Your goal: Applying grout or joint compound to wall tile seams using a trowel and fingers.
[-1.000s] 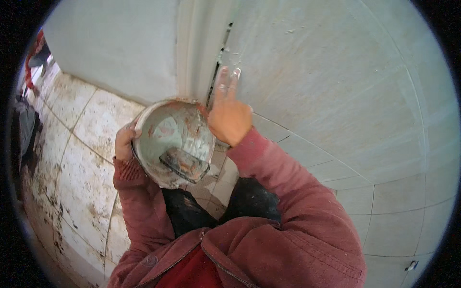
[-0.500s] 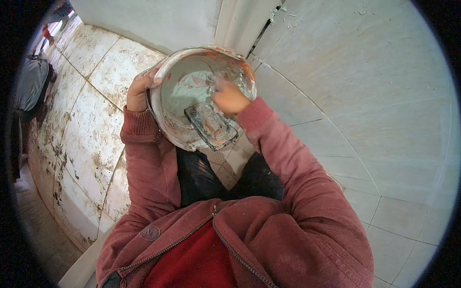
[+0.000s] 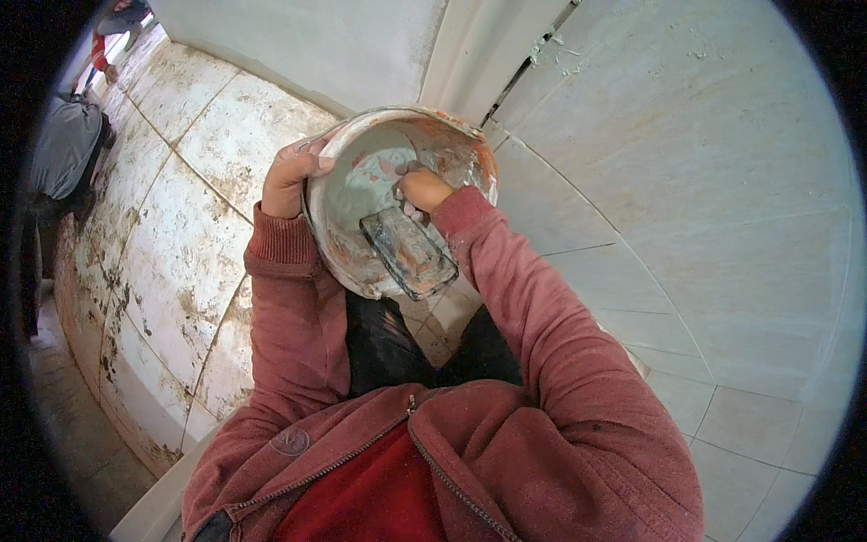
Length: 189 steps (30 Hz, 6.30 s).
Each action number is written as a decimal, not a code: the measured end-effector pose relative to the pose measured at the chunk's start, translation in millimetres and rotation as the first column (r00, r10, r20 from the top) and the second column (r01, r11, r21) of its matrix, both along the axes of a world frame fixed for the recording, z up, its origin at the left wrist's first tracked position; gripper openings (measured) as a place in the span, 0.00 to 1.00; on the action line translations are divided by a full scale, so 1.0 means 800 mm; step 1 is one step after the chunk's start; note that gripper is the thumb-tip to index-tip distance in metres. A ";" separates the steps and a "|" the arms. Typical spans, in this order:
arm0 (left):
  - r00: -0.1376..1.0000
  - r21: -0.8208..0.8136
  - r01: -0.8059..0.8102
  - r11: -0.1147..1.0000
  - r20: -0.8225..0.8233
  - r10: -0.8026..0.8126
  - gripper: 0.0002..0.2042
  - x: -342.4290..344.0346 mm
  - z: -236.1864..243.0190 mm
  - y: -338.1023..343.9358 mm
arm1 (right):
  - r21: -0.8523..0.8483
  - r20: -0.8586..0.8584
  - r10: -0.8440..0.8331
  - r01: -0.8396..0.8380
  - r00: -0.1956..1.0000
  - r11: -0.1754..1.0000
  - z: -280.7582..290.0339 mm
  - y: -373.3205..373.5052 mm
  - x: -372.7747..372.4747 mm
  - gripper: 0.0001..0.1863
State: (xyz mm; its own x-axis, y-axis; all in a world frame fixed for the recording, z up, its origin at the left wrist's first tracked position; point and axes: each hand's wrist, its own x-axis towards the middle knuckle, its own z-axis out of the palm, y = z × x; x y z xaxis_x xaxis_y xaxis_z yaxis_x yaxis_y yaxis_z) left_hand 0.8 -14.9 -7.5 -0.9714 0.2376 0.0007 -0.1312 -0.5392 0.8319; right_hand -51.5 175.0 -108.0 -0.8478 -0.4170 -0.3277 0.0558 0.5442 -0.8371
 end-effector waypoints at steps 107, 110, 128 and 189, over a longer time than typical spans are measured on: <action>0.999 -0.056 -0.035 0.998 -0.040 0.033 0.27 -0.001 -0.011 0.005 | 0.029 -0.991 -0.029 0.426 0.130 0.904 0.262 0.109 0.024 0.39; 1.000 -0.068 -0.020 0.998 -0.026 0.018 0.27 0.004 -0.004 0.005 | -0.076 -0.995 -0.093 0.421 0.021 0.904 0.284 0.096 0.024 0.40; 0.998 -0.134 -0.042 0.990 -0.046 0.036 0.28 -0.002 -0.006 0.004 | 0.005 -0.997 0.043 0.495 -0.065 0.869 0.283 0.096 0.011 0.41; 0.998 -0.128 -0.018 0.992 -0.067 0.009 0.28 0.001 0.010 0.014 | 0.377 -0.904 0.207 0.474 0.373 0.796 0.221 0.090 0.052 0.42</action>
State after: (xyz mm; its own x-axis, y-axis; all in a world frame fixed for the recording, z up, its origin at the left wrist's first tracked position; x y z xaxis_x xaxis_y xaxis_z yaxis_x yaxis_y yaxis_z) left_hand 1.6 -4.1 0.6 -0.9733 0.2269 0.0351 -0.0674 -0.4283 0.9011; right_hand -9.7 246.7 68.9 -0.7753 -0.3206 0.5442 -0.3891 0.9211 -0.0117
